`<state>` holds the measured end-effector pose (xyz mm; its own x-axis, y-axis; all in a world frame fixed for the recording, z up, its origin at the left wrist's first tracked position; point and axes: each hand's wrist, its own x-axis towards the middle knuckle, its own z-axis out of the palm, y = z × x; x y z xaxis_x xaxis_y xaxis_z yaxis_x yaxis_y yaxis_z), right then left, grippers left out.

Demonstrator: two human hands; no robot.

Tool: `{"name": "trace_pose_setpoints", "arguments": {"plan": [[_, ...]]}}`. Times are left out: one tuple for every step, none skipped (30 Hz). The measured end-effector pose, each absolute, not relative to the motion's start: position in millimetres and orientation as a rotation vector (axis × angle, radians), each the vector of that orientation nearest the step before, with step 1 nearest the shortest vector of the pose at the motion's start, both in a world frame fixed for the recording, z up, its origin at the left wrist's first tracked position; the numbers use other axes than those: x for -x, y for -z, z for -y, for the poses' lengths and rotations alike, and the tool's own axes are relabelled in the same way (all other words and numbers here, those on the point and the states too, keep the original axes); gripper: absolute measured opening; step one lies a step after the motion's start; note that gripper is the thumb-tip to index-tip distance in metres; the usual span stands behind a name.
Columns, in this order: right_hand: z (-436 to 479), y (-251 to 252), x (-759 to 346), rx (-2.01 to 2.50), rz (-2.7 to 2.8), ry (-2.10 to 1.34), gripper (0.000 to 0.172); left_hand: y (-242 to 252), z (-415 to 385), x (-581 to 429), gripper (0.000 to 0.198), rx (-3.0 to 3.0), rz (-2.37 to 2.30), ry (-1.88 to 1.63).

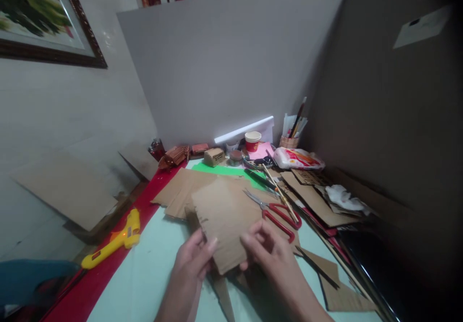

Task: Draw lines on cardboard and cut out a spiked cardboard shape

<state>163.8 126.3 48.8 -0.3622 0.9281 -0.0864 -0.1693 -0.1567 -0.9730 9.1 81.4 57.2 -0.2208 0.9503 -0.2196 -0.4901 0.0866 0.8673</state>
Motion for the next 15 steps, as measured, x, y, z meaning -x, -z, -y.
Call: {"name": "trace_pose_setpoints", "arguments": {"plan": [[-123,-48,-161,0.936,1.277,-1.704,0.047,-57,-81,-9,0.047,-0.569,-1.094,-1.468],[-120,-46,-157,0.909,1.305,-1.752,0.049,-57,-81,-8,0.049,-0.56,-1.105,-1.459],[-117,-45,-154,0.882,1.328,-1.791,0.05,-58,-80,-7,0.051,-0.554,-1.119,-1.445],[-116,-44,-152,0.855,1.341,-1.821,0.05,-58,-79,-7,0.053,-0.547,-1.129,-1.429],[-115,-44,-152,0.843,1.336,-1.825,0.049,-58,-78,-7,0.054,-0.539,-1.142,-1.41],[-116,-44,-153,0.866,1.318,-1.785,0.05,-57,-77,-7,0.053,-0.533,-1.158,-1.386],[-118,-46,-156,0.924,1.3,-1.698,0.052,-56,-76,-7,0.052,-0.535,-1.177,-1.355],[-121,-48,-161,0.999,1.282,-1.572,0.056,-55,-74,-7,0.05,-0.552,-1.192,-1.311],[-125,-51,-166,1.082,1.266,-1.428,0.06,-54,-73,-8,0.048,-0.589,-1.194,-1.26],[-129,-54,-172,1.145,1.26,-1.295,0.063,-53,-71,-8,0.046,-0.644,-1.179,-1.205],[-134,-56,-178,1.177,1.253,-1.205,0.066,-52,-70,-9,0.046,-0.713,-1.147,-1.16],[-138,-58,-183,1.182,1.253,-1.166,0.068,-51,-70,-8,0.046,-0.776,-1.11,-1.134],[-141,-59,-187,1.165,1.238,-1.178,0.067,-51,-70,-8,0.046,-0.814,-1.086,-1.127],[-144,-58,-189,1.142,1.211,-1.218,0.065,-50,-70,-7,0.047,-0.815,-1.082,-1.139],[-145,-57,-190,1.119,1.182,-1.268,0.06,-50,-71,-6,0.046,-0.784,-1.095,-1.176]]}}
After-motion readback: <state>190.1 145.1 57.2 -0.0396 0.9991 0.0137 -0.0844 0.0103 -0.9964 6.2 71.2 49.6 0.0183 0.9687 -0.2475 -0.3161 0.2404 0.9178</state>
